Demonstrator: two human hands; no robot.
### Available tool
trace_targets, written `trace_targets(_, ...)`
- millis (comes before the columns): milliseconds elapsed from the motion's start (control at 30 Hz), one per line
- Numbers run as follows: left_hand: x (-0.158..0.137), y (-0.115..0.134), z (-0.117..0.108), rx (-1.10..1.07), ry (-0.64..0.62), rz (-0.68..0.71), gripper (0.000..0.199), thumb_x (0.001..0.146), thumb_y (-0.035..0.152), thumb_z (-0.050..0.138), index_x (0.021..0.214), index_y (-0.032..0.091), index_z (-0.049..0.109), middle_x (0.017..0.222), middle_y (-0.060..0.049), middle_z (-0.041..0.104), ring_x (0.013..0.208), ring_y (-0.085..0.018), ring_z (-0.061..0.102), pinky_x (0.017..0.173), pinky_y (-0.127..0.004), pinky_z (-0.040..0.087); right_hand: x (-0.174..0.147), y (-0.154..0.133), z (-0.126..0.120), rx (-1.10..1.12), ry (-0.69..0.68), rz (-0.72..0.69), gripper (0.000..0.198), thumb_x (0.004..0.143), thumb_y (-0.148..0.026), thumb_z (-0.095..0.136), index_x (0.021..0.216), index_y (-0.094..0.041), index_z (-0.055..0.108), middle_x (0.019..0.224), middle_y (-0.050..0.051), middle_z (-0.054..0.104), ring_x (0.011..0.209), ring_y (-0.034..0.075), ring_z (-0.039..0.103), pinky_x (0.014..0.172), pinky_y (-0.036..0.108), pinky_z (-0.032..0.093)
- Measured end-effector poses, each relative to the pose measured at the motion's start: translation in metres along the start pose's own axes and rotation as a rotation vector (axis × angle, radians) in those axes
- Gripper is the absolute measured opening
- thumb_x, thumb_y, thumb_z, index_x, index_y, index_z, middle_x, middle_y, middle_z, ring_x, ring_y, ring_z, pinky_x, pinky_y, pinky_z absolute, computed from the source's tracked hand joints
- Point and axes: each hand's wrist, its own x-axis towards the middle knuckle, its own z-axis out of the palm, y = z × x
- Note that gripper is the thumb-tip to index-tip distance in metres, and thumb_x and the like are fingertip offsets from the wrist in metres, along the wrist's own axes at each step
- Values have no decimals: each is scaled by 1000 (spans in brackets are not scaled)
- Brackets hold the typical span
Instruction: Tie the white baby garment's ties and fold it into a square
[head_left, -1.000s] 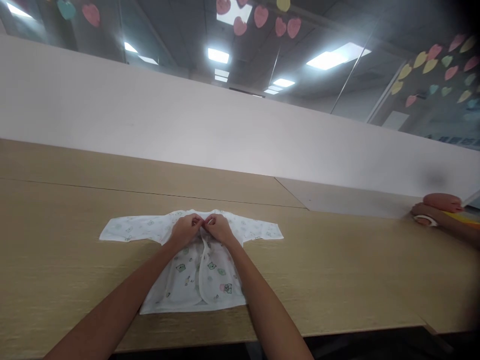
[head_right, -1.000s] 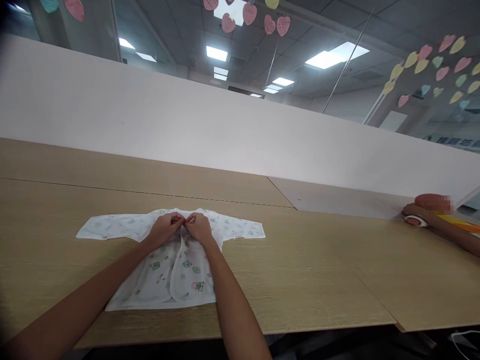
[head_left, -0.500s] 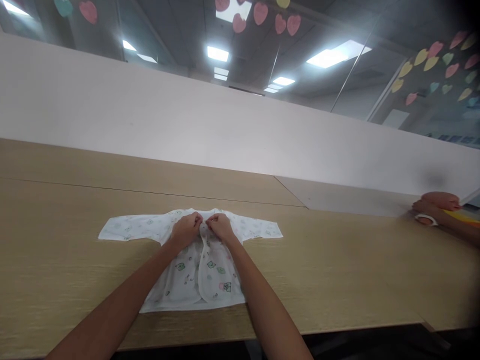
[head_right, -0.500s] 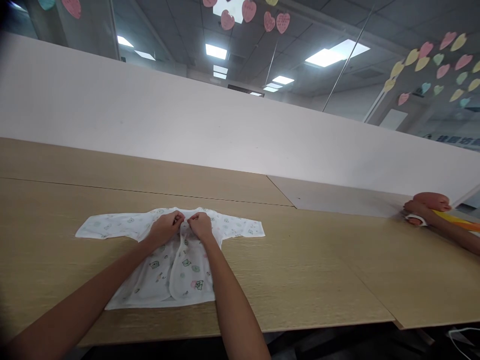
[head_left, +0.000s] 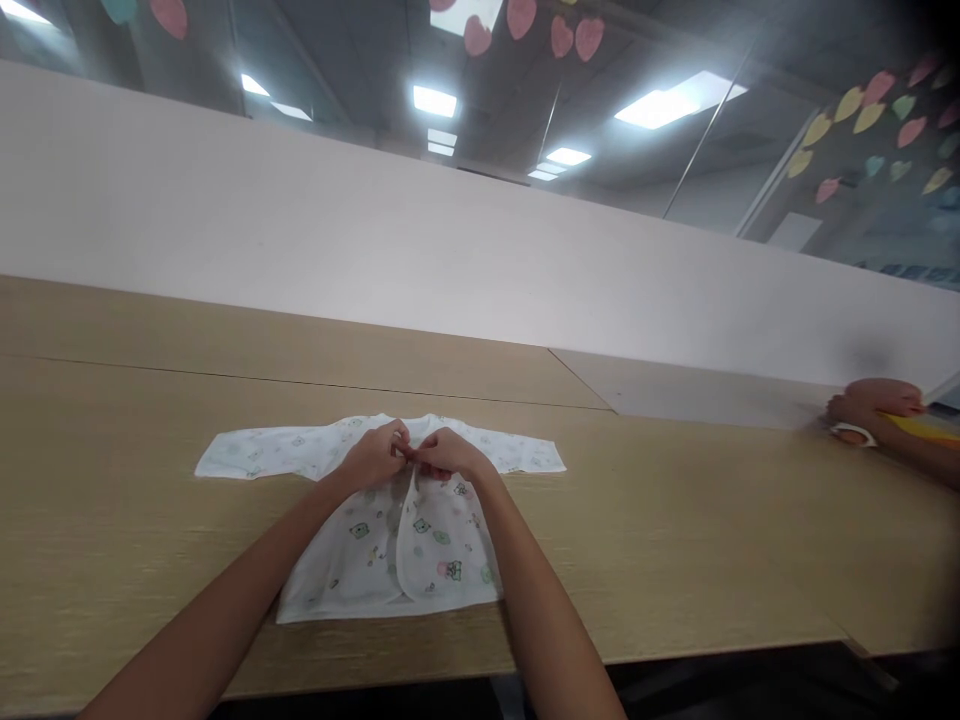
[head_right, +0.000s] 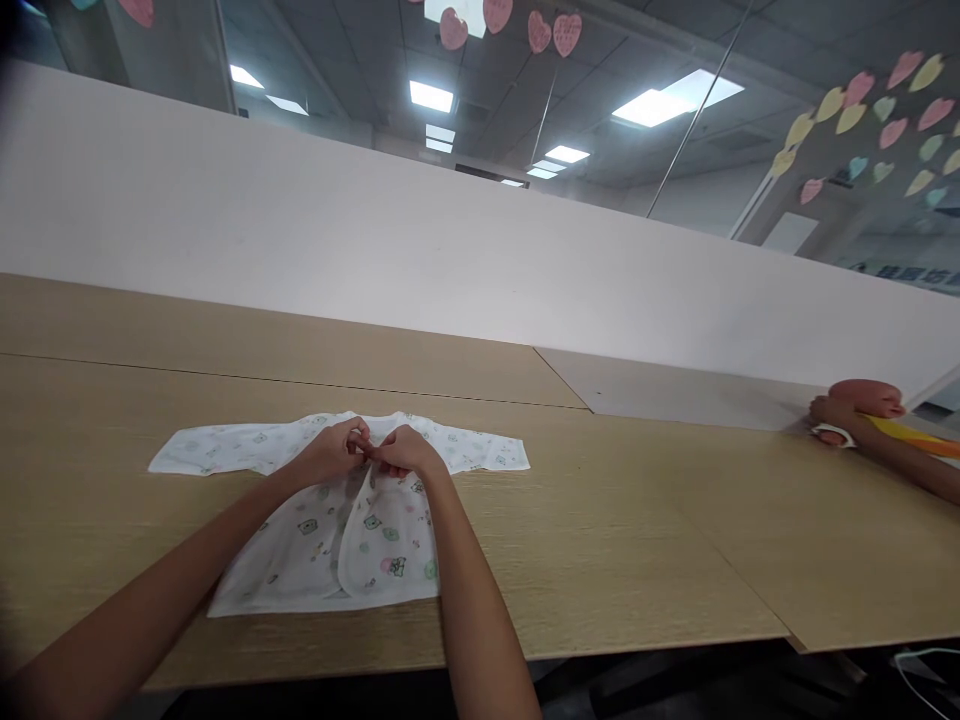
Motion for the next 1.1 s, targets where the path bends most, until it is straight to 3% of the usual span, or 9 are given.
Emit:
trace_targets(167, 0, -1, -2, -28, -71, 21, 17, 60, 25, 58, 75, 22, 52, 79, 1, 69, 72, -16, 63, 62, -25, 46, -6, 3, -10, 49, -91, 22, 9, 66, -13, 60, 57, -12, 61, 42, -3, 51, 40, 6, 45, 42, 16, 39)
trace_targets(333, -1, -1, -7, -85, -146, 4, 20, 58, 24, 60, 77, 20, 55, 71, 1, 66, 67, -16, 62, 58, -24, 46, -10, 0, -12, 69, -98, 48, 12, 66, -15, 62, 55, -12, 59, 44, -2, 52, 43, 7, 48, 41, 17, 40)
trace_targets(567, -5, 2, -11, -360, -221, -75, 20, 63, 27, 61, 78, 19, 50, 68, 1, 66, 59, -13, 59, 53, -24, 42, -8, 1, -12, 159, -161, 24, 8, 69, -12, 58, 67, -12, 66, 56, -1, 58, 47, 7, 52, 42, 16, 41)
trace_targets(733, -3, -2, -13, -464, -290, -127, 24, 62, 25, 63, 81, 18, 51, 72, -2, 67, 61, -13, 60, 57, -26, 44, -7, 2, -12, 225, -159, 9, 8, 69, -11, 58, 67, -11, 66, 57, -1, 58, 48, 7, 52, 44, 17, 43)
trace_targets(1100, -3, -3, -15, -554, -285, -157, 28, 61, 26, 65, 83, 18, 51, 73, -2, 67, 62, -14, 59, 61, -27, 45, -8, 1, -13, 240, -182, -12, 11, 70, -13, 57, 67, -11, 67, 58, 1, 61, 50, 9, 55, 44, 18, 43)
